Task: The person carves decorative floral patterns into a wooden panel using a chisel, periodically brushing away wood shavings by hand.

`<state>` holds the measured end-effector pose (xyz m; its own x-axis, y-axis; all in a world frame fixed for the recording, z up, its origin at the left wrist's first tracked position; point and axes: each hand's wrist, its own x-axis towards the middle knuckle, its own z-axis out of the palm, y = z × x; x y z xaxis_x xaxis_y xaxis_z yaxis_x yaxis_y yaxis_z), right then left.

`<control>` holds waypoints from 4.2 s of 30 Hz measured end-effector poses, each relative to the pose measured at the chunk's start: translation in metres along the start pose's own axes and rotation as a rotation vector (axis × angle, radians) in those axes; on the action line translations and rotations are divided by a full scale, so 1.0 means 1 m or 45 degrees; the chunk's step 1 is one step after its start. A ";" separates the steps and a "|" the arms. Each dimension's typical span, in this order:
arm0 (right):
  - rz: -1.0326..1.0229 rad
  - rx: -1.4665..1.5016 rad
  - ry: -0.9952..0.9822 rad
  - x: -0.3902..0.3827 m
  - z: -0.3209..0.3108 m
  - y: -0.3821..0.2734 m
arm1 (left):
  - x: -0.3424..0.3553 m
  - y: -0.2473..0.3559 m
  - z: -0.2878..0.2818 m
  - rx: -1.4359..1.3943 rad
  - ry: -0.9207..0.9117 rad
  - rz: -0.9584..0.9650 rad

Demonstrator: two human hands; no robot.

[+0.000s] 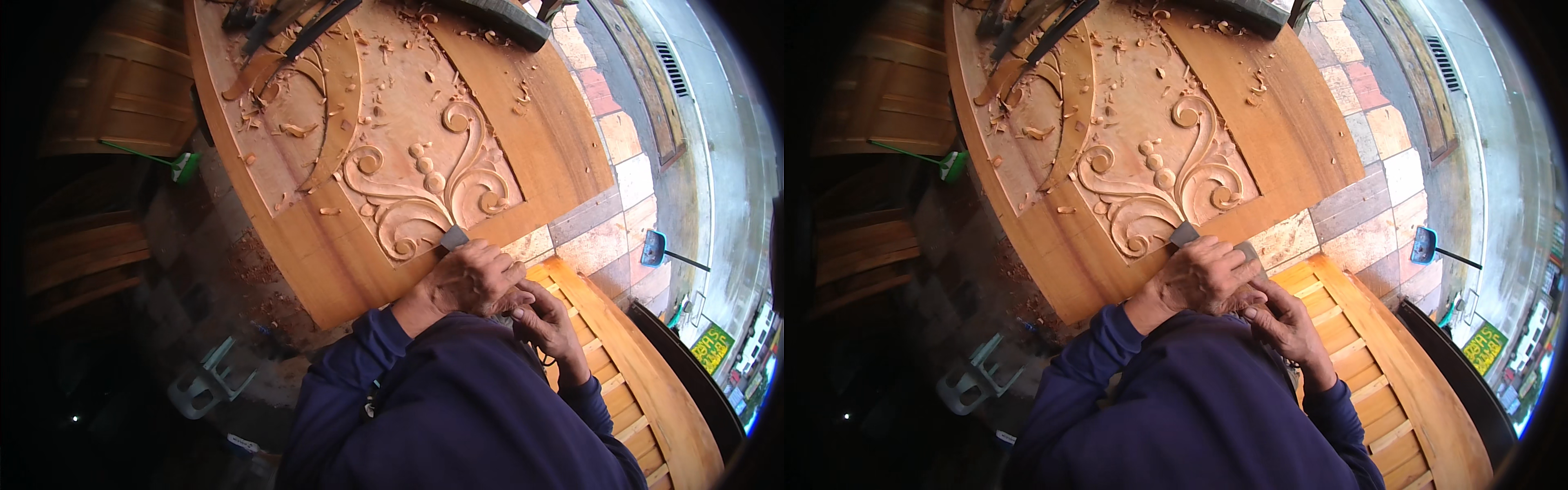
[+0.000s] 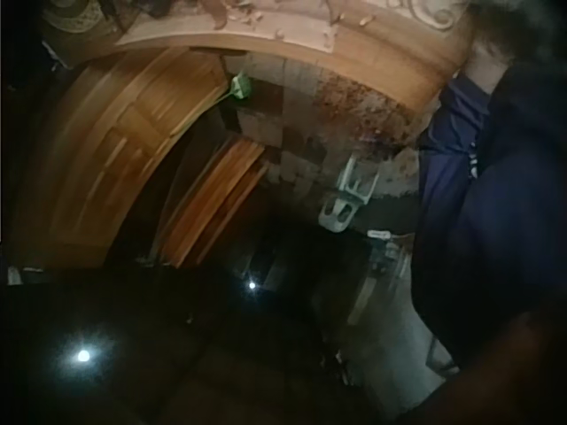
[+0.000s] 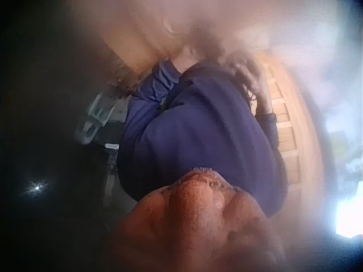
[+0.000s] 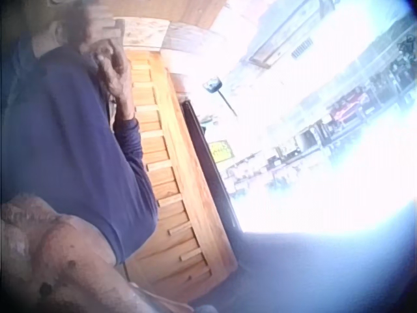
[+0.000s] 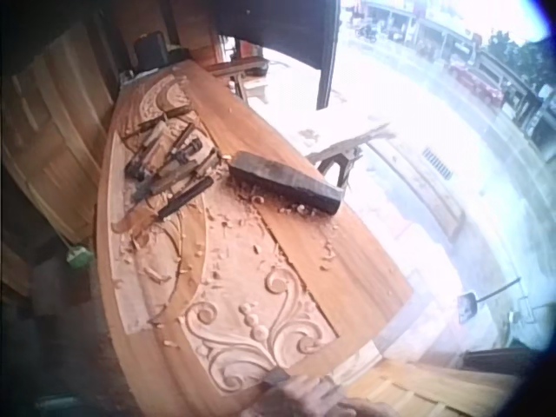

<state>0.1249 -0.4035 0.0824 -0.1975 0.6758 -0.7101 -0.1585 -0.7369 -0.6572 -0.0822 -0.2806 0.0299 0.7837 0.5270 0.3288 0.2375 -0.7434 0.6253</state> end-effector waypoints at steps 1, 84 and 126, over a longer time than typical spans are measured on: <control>-0.015 -0.011 -0.013 0.001 0.000 -0.003 | 0.001 -0.002 0.002 0.035 0.040 0.003; -0.694 0.462 -0.576 0.308 0.128 -0.133 | 0.028 -0.134 -0.092 -0.266 1.337 -0.474; -0.866 0.453 -0.403 0.257 0.119 -0.140 | 0.031 -0.114 -0.086 -0.400 1.123 -0.797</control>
<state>-0.0189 -0.1283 0.0219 -0.2025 0.9782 -0.0470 -0.6276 -0.1664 -0.7605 -0.1343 -0.1442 0.0292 -0.1316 0.9704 0.2025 0.1941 -0.1751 0.9652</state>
